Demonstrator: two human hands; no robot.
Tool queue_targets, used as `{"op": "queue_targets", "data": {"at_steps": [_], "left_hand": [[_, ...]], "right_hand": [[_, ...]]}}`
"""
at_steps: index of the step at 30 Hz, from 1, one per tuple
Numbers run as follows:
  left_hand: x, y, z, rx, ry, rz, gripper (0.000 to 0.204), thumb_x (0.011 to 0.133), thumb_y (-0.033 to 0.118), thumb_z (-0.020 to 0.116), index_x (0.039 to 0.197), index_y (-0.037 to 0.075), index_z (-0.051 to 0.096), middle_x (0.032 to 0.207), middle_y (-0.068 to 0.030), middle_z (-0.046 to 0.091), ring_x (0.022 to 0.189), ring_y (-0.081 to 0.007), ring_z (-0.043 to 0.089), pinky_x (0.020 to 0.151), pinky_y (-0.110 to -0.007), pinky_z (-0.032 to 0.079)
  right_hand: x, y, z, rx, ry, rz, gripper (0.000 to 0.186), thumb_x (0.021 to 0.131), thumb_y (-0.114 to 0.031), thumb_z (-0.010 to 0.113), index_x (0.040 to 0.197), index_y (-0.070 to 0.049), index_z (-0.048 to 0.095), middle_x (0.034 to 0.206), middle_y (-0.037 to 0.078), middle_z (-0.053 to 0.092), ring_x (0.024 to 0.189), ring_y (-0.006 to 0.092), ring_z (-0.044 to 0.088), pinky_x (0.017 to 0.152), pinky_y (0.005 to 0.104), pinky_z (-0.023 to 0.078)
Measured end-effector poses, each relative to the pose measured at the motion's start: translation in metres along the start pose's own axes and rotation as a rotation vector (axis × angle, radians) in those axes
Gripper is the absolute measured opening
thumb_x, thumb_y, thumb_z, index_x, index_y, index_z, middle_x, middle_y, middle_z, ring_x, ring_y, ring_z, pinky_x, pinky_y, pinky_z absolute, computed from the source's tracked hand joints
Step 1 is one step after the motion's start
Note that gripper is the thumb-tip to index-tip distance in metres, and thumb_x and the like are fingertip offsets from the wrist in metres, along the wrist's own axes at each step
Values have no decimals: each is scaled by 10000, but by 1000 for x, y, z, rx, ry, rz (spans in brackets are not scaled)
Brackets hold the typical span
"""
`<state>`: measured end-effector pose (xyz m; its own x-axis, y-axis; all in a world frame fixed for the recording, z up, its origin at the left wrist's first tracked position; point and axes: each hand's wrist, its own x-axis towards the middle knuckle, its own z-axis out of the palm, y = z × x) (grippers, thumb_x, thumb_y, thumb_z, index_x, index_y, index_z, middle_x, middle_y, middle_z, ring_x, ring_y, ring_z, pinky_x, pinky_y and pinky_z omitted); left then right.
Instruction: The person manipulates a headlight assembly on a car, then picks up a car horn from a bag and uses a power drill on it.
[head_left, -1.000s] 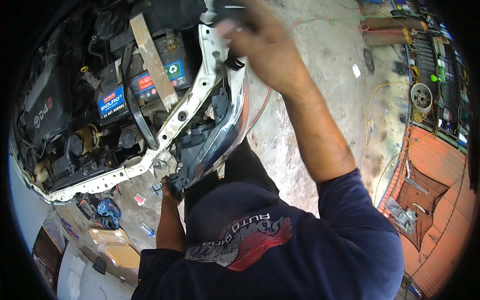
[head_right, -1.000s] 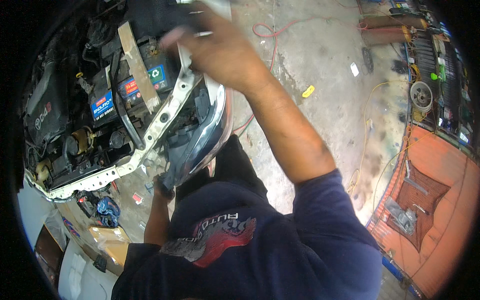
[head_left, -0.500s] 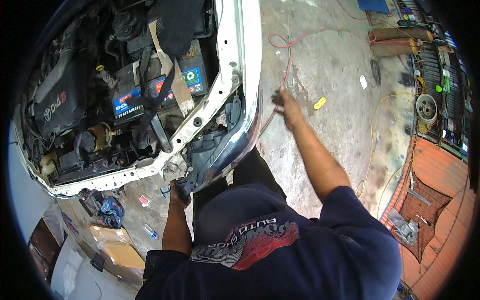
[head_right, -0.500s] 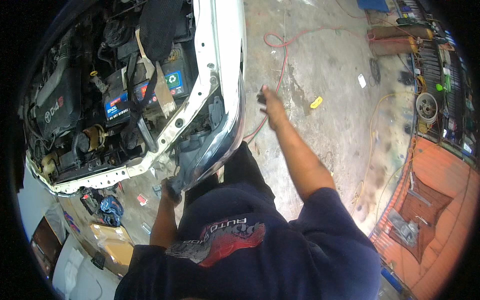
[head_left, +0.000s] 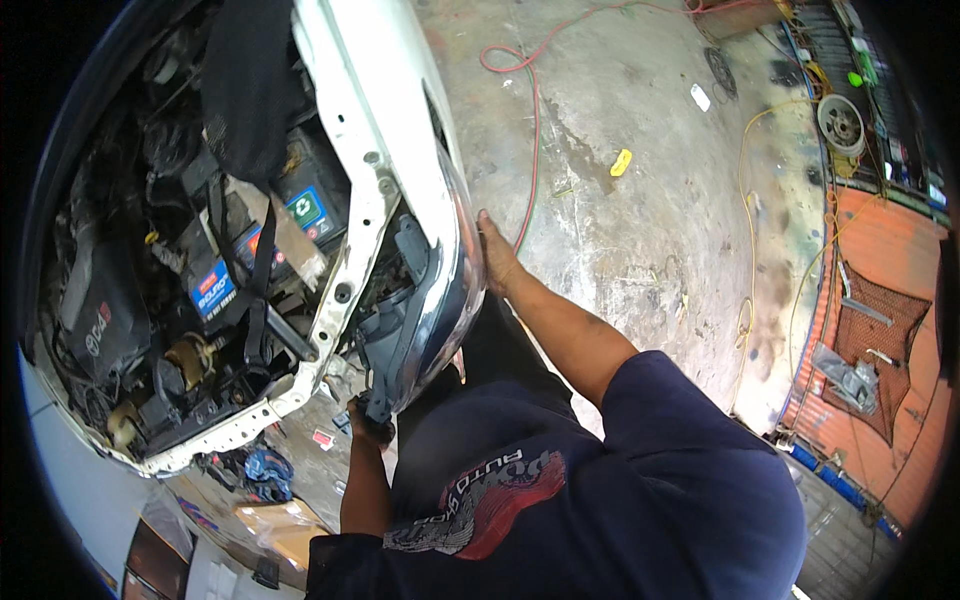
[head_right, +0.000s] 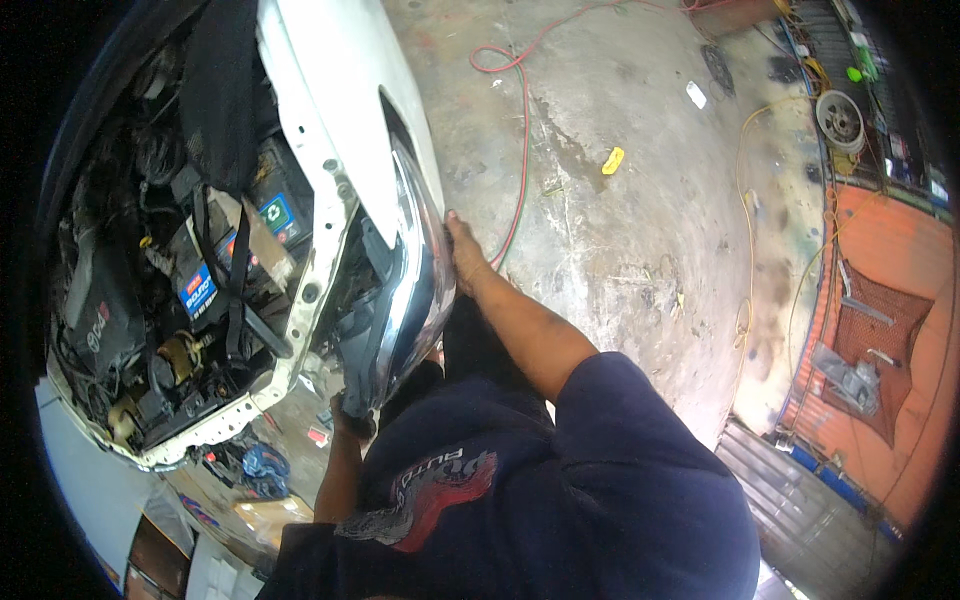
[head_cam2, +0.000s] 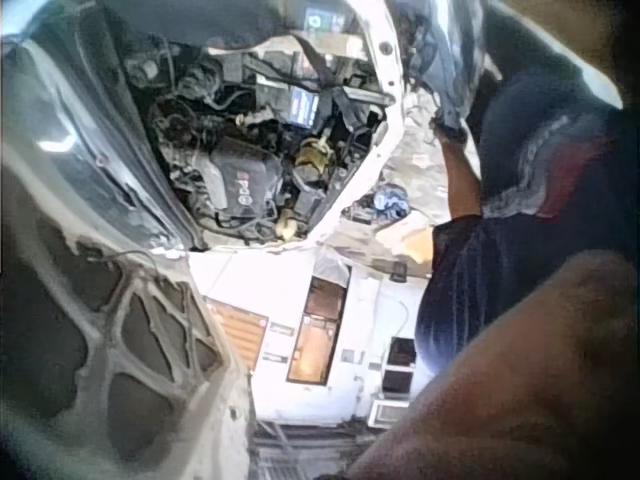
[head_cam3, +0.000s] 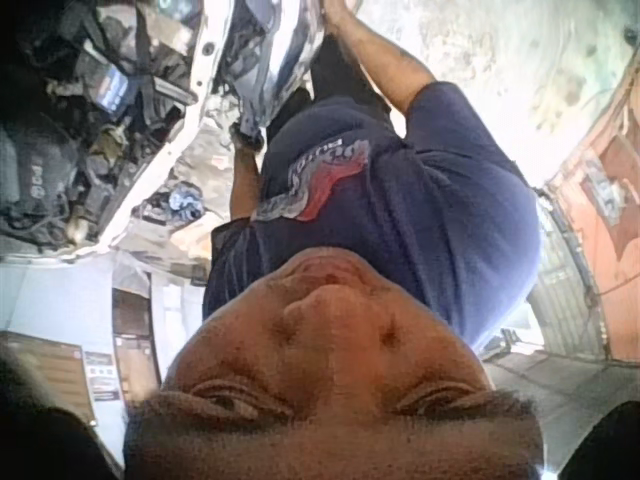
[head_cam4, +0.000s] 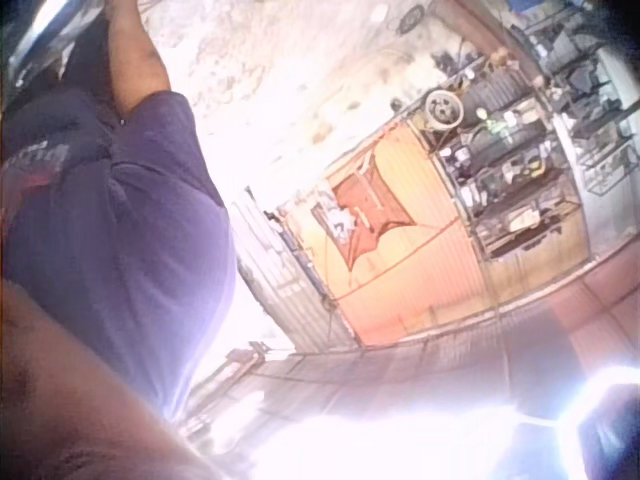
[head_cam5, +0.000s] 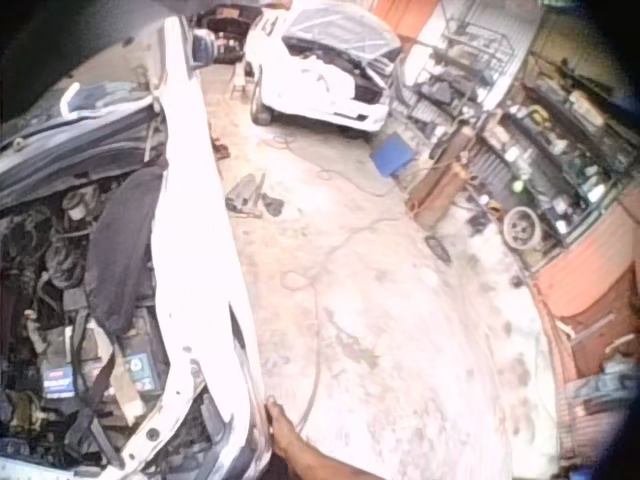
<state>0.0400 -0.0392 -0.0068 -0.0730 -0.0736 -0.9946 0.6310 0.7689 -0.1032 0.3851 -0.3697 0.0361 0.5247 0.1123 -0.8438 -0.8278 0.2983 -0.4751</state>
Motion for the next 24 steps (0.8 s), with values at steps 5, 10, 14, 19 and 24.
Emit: {"op": "queue_targets", "data": {"at_steps": [5, 10, 14, 19, 24], "left_hand": [[-7, 3, -13, 93, -39, 33, 392, 807, 685, 563, 952, 346, 698, 895, 165, 683, 748, -92, 564, 572, -282, 370], [-1, 25, -32, -67, 95, -7, 469, 786, 718, 580, 1002, 324, 716, 896, 137, 700, 739, -103, 576, 591, -285, 411], [-37, 32, -11, 81, -94, -26, 488, 845, 668, 543, 1049, 270, 737, 875, 107, 712, 705, -119, 615, 581, -278, 447], [-34, 28, -5, 105, -142, 39, 502, 894, 662, 500, 1062, 258, 744, 869, 97, 718, 675, -135, 614, 553, -282, 441], [-9, 22, -19, 62, -90, -83, 503, 926, 676, 474, 1064, 274, 743, 878, 101, 725, 672, -138, 610, 525, -291, 405]], "right_hand": [[-22, -9, 18, 65, -51, -49, 768, 1060, -662, 455, 1445, 2, 474, 1311, 176, 605, 1140, 255, 613, 1015, 417, 514], [-29, 4, 11, 105, -33, -145, 691, 1095, -591, 448, 1375, 37, 518, 1226, 159, 643, 1069, 222, 643, 966, 388, 538], [-21, 9, 10, 106, 36, -174, 677, 1081, -613, 468, 1294, 24, 556, 1128, 144, 655, 962, 212, 658, 866, 366, 564], [-32, -5, 8, 13, -29, -117, 647, 1071, -628, 480, 1202, -3, 589, 977, 97, 647, 766, 178, 635, 661, 334, 562], [-46, -17, 23, 81, 13, -168, 585, 1098, -585, 453, 1224, -50, 653, 983, 78, 691, 821, 171, 664, 714, 327, 566]]}}
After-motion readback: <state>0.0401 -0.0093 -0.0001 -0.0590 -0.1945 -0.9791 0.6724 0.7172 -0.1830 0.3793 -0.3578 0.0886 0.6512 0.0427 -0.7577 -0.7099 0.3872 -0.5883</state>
